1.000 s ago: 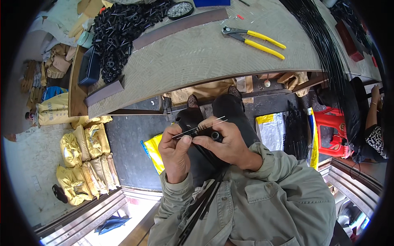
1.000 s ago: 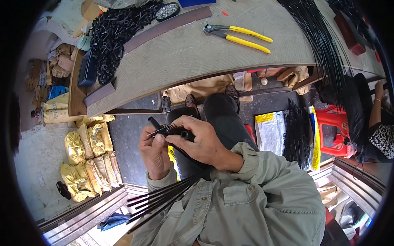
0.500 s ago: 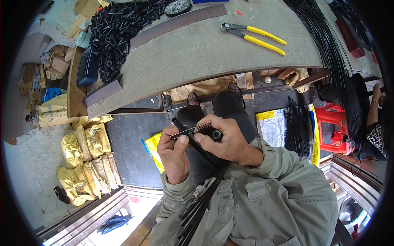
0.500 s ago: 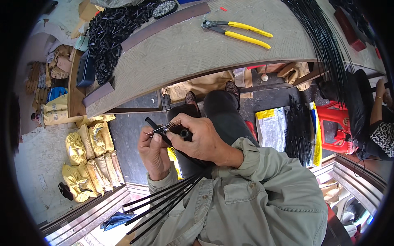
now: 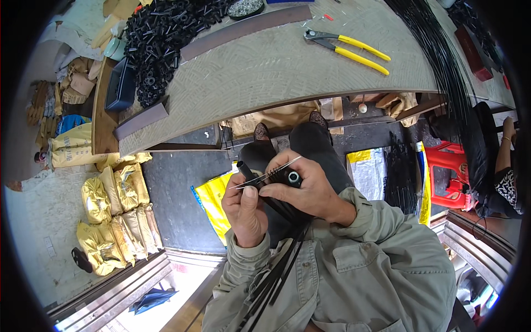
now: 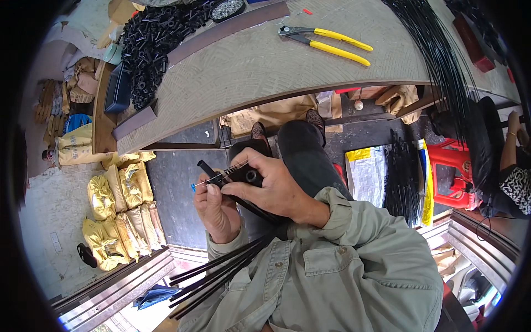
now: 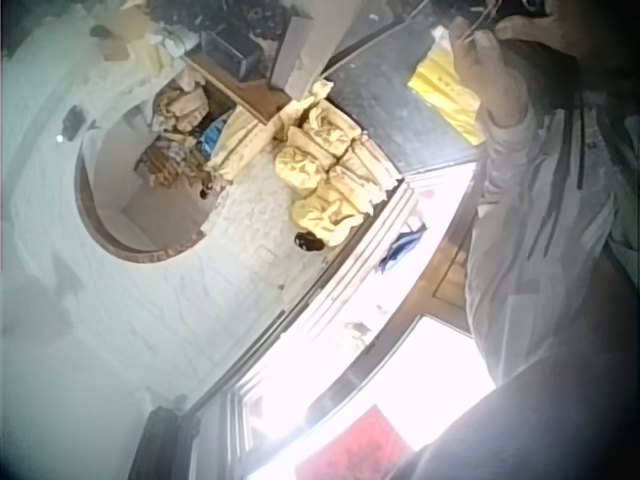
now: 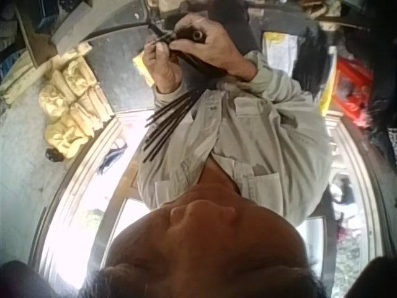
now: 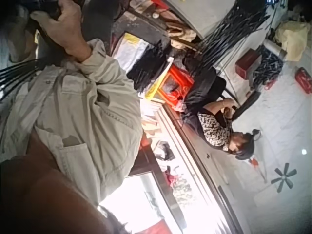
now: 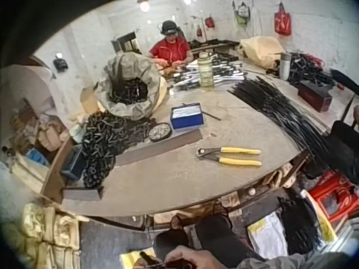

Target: Assembling bundles of black rods into plastic connectors at a factory workbench.

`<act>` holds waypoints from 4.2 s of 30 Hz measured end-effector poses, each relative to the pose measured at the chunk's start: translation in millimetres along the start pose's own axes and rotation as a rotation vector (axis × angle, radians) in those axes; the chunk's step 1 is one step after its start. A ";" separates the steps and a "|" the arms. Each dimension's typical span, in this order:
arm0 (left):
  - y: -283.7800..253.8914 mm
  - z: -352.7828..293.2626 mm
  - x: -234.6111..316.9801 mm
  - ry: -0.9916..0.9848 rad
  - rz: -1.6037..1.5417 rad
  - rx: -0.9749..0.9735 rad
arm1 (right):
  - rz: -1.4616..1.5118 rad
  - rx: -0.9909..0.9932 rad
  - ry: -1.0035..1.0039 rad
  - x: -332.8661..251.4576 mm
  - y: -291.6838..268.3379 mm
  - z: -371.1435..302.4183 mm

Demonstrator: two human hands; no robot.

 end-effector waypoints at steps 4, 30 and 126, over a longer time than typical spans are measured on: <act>-0.7 2.3 -0.7 0.031 0.026 0.011 | 0.019 -0.016 -0.021 -1.9 0.0 -1.0; 36.1 4.2 -29.4 -0.265 -0.446 -0.080 | -0.336 -0.398 -0.047 -88.5 -8.6 64.6; 16.0 -3.3 4.6 -0.163 0.078 -0.341 | 0.503 -0.280 0.160 22.9 23.7 -10.1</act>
Point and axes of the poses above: each hand's wrist, its own z-axis towards the middle knuckle, its own y-axis out of the palm, x = y × z, the point moved 8 cm from there along z, towards the middle knuckle, and after that the axes turned 6 degrees about -x, right-handed, at the moved point
